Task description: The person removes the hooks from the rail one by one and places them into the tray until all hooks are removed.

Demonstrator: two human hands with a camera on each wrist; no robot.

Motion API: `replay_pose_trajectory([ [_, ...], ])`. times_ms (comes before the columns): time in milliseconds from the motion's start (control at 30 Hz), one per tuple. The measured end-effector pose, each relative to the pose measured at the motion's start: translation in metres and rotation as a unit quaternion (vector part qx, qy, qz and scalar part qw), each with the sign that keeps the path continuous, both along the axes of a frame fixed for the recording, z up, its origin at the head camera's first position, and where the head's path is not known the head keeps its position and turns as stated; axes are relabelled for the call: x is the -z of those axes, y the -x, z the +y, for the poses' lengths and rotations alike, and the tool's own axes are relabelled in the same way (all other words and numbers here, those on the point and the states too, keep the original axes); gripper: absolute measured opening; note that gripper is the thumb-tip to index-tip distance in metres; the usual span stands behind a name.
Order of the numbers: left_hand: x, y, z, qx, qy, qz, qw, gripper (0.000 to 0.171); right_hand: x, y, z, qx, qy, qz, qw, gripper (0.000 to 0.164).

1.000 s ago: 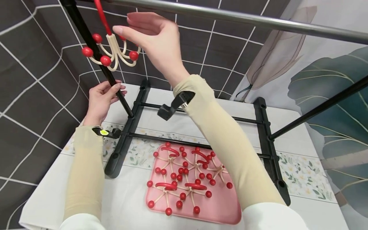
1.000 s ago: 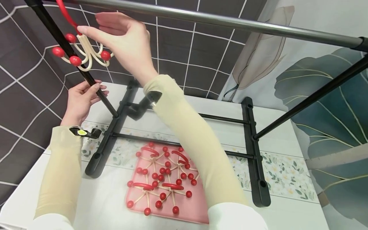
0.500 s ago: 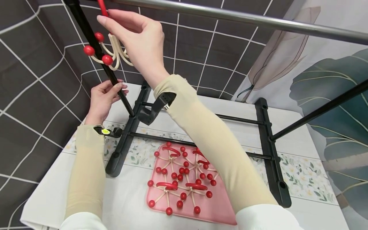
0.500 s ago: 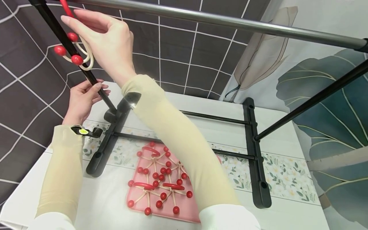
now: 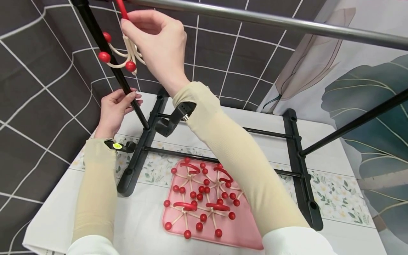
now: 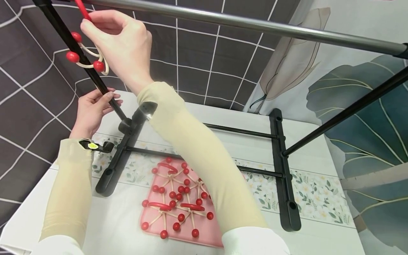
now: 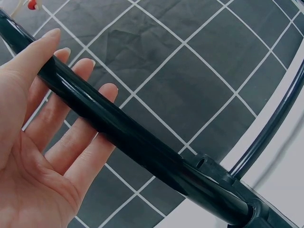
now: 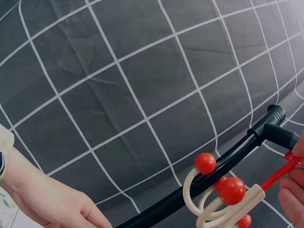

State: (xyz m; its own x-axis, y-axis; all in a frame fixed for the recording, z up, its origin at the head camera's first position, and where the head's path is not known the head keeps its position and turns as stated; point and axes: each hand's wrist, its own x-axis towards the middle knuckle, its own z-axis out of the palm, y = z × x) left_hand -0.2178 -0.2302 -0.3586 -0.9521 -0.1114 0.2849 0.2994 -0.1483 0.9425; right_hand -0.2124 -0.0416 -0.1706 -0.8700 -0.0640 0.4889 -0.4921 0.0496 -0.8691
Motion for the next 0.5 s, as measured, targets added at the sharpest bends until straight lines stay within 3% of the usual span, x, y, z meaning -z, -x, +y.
replay_pose_trajectory([
  [200,-0.0003,-0.0005,0.0005,-0.008,0.011,0.0,0.9999,0.026,0.0011,0.0023,0.0027,0.022,0.021,-0.004,1.0,0.016],
  [500,0.0003,-0.0012,0.0021,-0.011,0.014,-0.006,0.9998,0.021,0.0046,0.0032,0.0067,0.02,0.087,-0.01,0.996,0.014],
])
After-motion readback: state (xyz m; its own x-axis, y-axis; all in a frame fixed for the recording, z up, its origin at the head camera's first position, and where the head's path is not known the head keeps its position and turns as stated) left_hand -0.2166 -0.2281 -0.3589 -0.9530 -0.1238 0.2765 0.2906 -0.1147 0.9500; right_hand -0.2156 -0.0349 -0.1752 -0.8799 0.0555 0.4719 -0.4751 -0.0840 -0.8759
